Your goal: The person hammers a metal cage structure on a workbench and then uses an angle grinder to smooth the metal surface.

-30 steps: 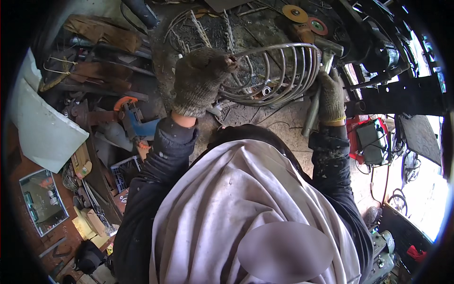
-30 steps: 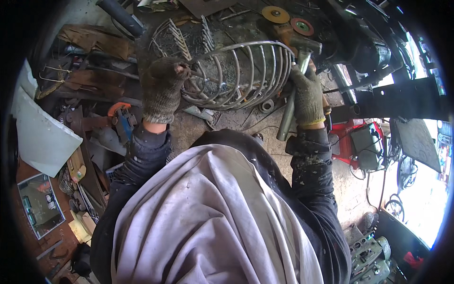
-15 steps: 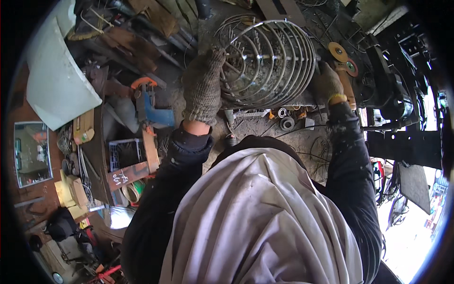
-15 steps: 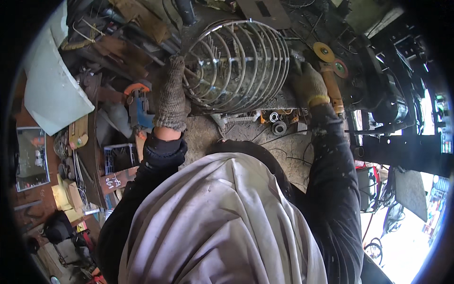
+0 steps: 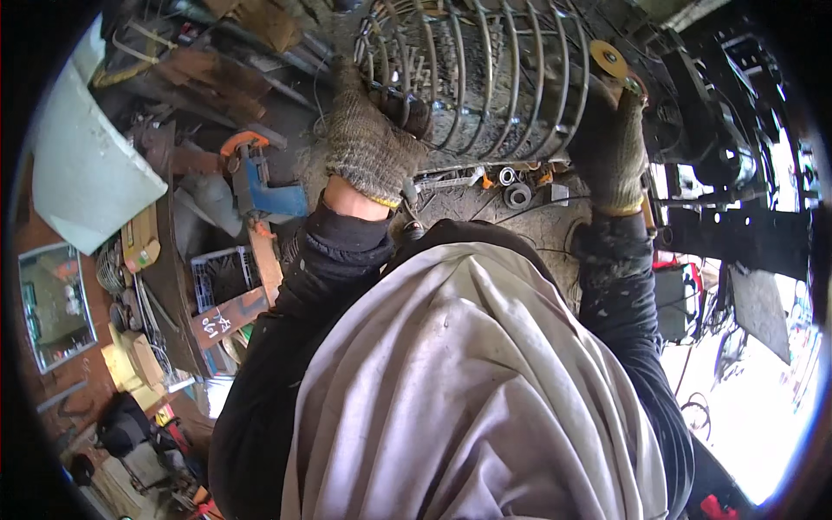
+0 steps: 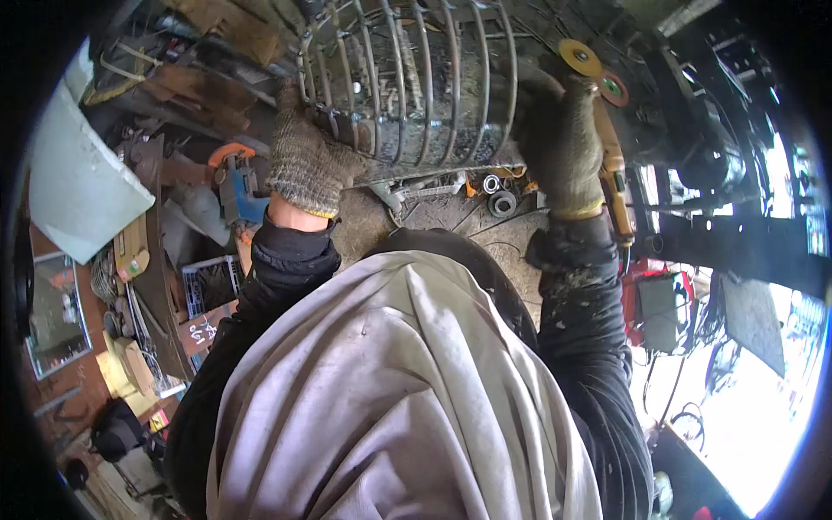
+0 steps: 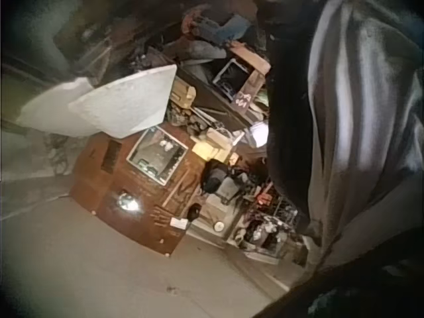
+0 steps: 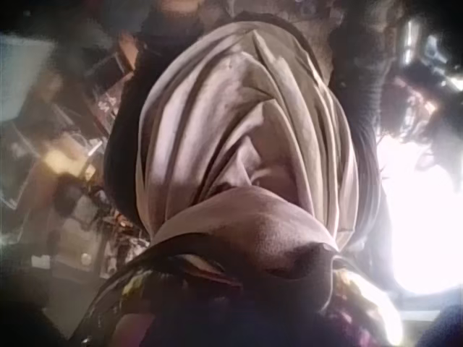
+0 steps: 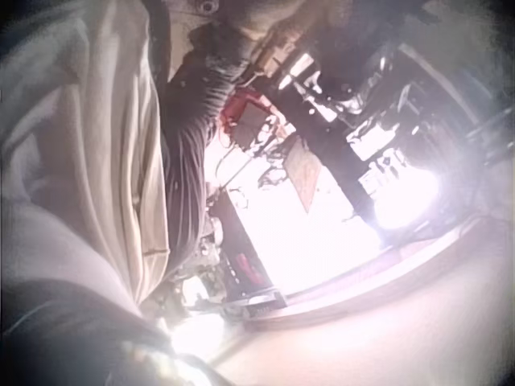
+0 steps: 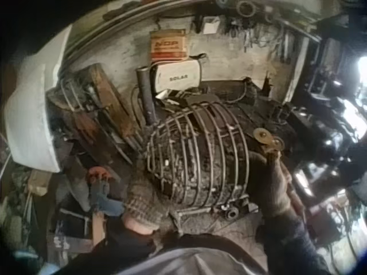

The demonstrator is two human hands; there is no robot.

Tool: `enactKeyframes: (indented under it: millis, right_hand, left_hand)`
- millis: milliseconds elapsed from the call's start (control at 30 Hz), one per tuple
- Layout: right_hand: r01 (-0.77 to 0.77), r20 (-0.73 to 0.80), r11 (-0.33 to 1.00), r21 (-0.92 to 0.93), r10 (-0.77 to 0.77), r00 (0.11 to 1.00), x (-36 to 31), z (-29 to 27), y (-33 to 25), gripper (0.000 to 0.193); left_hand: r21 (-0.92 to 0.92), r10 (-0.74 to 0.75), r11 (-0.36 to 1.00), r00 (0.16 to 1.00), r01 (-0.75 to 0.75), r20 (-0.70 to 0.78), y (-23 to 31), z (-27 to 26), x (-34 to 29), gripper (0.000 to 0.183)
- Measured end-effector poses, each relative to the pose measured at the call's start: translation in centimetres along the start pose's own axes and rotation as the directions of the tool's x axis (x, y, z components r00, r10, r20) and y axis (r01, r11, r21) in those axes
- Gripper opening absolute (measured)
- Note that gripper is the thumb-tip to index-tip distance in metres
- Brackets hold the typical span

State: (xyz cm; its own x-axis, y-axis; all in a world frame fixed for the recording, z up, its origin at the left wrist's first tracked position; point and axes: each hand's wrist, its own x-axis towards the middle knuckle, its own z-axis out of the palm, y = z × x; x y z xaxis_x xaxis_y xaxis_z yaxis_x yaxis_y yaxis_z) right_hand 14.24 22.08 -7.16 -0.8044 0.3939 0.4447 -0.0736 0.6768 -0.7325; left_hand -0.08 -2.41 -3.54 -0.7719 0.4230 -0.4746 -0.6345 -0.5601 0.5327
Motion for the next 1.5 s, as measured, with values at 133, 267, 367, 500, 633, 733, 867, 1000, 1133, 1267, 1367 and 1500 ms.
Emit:
enactKeyframes:
  millis: [133, 267, 367, 500, 633, 733, 867, 1000, 1133, 1267, 1367, 1500]
  right_hand:
    - [0.153, -0.241, 0.832, -0.534, -0.323, 0.915, -1.2, 0.6, -4.5, 0.026]
    - [0.059, -0.326, 0.996, -0.06, -0.075, 0.942, 1.0, -2.5, -4.0, 0.025]
    - [0.223, -0.19, 0.807, -0.547, -0.379, 0.906, 1.2, -4.8, -4.2, 0.028]
    - [0.031, -0.186, 0.987, -0.155, -0.06, 0.981, 2.2, -5.9, -6.5, 0.025]
    - [0.073, -0.187, 0.997, -0.021, -0.075, 0.979, 3.4, -5.5, -3.8, 0.03]
    - [-0.147, -0.092, 0.941, 0.304, 0.182, 0.979, 4.8, -5.2, -4.3, 0.034]
    - [-0.059, -0.095, 0.997, 0.058, 0.065, 0.993, 6.1, -4.5, -3.7, 0.042]
    - [-0.233, -0.004, 0.911, 0.341, 0.249, 0.968, 7.9, -3.7, -4.9, 0.049]
    - [-0.362, 0.149, 0.852, 0.379, 0.33, 0.932, 8.7, -3.3, -7.4, 0.057]
    - [-0.178, 0.069, 0.858, 0.481, 0.165, 0.984, 9.2, -1.7, -4.1, 0.057]
    - [-0.321, 0.142, 0.571, 0.755, 0.336, 0.931, 9.8, -2.4, 0.7, 0.05]
    - [-0.223, -0.355, 0.853, 0.472, 0.416, 0.838, 4.5, -4.2, 2.2, 0.029]
  left_hand:
    - [-0.044, -0.035, 0.998, 0.999, 0.036, 0.035, -2.1, 3.1, -1.1, 0.035]
    - [-0.096, -0.031, 0.992, 0.915, 0.076, 0.403, -3.0, 3.4, -0.8, 0.036]
    - [-0.124, -0.124, 0.966, 0.828, 0.227, 0.547, -3.0, 2.1, -0.5, 0.034]
    - [-0.073, -0.134, 0.964, 0.706, 0.256, 0.696, -2.9, 1.5, -0.7, 0.036]
    - [0.027, -0.136, 0.987, 0.724, 0.161, 0.676, -2.5, 2.0, -1.9, 0.041]
    - [0.053, -0.104, 0.994, 0.759, 0.091, 0.643, -2.6, 1.8, -2.9, 0.042]
    - [0.09, -0.082, 0.995, 0.779, 0.032, 0.622, -2.5, 0.6, -2.8, 0.045]
    - [0.16, -0.176, 0.983, 0.728, 0.091, 0.663, -1.7, -1.7, -1.4, 0.045]
    - [0.157, -0.167, 0.984, 0.721, 0.081, 0.672, -1.6, -3.3, 0.3, 0.046]
    - [0.041, -0.129, 0.989, 0.698, 0.142, 0.704, -2.3, -4.3, 1.8, 0.048]
    - [0.003, -0.092, 0.992, 0.688, 0.129, 0.72, -3.0, -4.6, 2.5, 0.05]
    - [-0.002, -0.058, 0.996, 0.699, 0.085, 0.713, -3.9, -4.9, 2.8, 0.055]
